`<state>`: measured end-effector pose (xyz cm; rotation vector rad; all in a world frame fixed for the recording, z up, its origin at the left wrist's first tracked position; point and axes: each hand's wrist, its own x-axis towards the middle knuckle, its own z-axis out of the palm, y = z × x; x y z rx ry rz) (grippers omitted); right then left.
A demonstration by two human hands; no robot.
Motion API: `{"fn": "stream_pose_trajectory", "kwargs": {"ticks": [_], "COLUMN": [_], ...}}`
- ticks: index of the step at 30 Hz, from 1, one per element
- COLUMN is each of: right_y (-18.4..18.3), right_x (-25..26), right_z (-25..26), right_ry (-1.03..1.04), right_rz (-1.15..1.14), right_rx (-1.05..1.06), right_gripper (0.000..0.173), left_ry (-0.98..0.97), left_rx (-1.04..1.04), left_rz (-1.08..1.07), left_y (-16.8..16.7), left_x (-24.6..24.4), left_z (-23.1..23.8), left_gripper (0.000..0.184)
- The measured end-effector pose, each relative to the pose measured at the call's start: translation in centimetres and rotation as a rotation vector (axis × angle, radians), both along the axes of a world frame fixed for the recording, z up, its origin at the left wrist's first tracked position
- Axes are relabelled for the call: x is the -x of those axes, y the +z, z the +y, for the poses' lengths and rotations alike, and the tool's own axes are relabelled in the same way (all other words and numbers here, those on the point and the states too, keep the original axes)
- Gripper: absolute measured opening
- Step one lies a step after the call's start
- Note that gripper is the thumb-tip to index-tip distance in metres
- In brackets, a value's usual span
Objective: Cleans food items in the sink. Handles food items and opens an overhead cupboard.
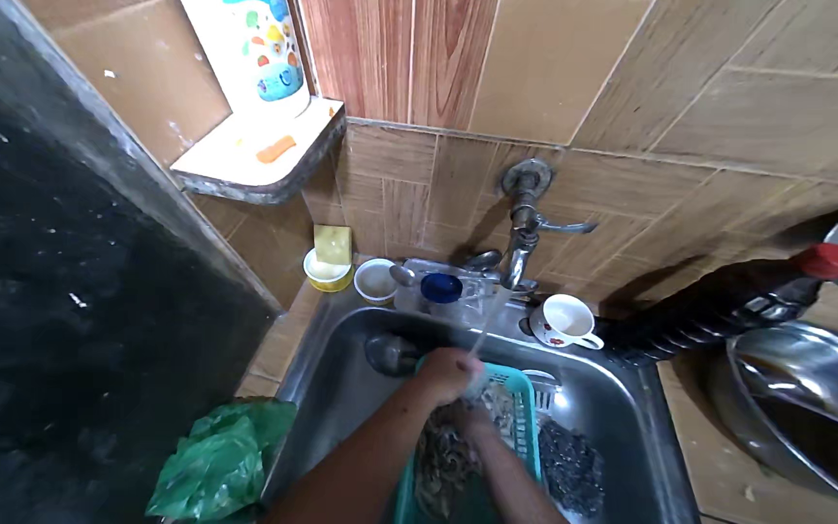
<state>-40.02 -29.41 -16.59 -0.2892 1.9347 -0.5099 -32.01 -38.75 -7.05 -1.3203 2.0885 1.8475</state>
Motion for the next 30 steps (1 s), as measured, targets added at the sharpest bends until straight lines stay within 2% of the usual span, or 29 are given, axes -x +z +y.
{"fn": "stream_pose_trajectory", "kwargs": {"ticks": [2,4,6,8,10,11,14,17,20,22,25,26,28,30], "right_y": [2.0,2.8,2.6,0.5,-1.0,-1.5,-1.3,1.9,4.8,3.0,-4.4,-6.2,-7.4,-6.7], "right_x": [2.4,4.7,5.8,5.6,4.2,3.4,2.4,2.7,0.6,-2.0,-3.0,-2.3,-0.7,0.2], "right_z": [-0.1,-0.1,-0.2,-0.2,-0.4,-0.3,0.0,1.4,4.2,7.6,11.8,11.9,10.2,8.1], "right_ry": [0.22,0.406,0.541,0.603,0.679,0.738,0.836,0.785,0.931,1.081,1.373,1.446,1.528,1.422], "right_rz": [0.035,0.224,0.419,0.505,0.494,0.461,0.307,0.118,0.215,0.332,0.492,0.473,0.455,0.57], "right_rx": [-0.018,-0.029,-0.066,-0.08,-0.105,-0.097,0.061,0.137,0.063,0.206,0.664,0.723,0.703,0.705], "right_gripper": [0.055,0.042,0.049,0.069,0.083,0.084,0.064,0.053,0.047,0.042,0.032,0.032,0.035,0.036], "left_ry": [-0.012,-0.019,-0.011,-0.001,-0.002,0.0,0.005,0.006,-0.009,-0.001,-0.002,-0.006,-0.023,-0.036], "left_rx": [0.0,-0.001,-0.007,-0.009,-0.011,-0.011,-0.001,-0.005,0.0,-0.018,-0.003,0.008,0.033,0.06], "left_rz": [-0.004,-0.008,-0.014,-0.015,-0.022,-0.023,-0.023,-0.027,-0.025,-0.003,-0.021,-0.034,-0.048,-0.054], "left_y": [-0.2,-0.4,-0.5,-0.4,-0.4,-0.5,-0.5,-0.6,-0.5,-0.6,-0.5,-0.5,-0.3,0.1], "left_x": [-0.1,-0.2,0.0,0.3,0.5,0.5,0.4,0.3,0.2,0.2,0.1,0.1,0.1,0.1], "left_z": [-0.2,-0.2,-0.1,0.0,0.1,0.1,0.2,0.2,0.2,0.2,0.3,0.4,0.4,0.3], "left_gripper": [0.032,0.033,0.033,0.033,0.032,0.033,0.034,0.035,0.037,0.036,0.038,0.038,0.039,0.038]}}
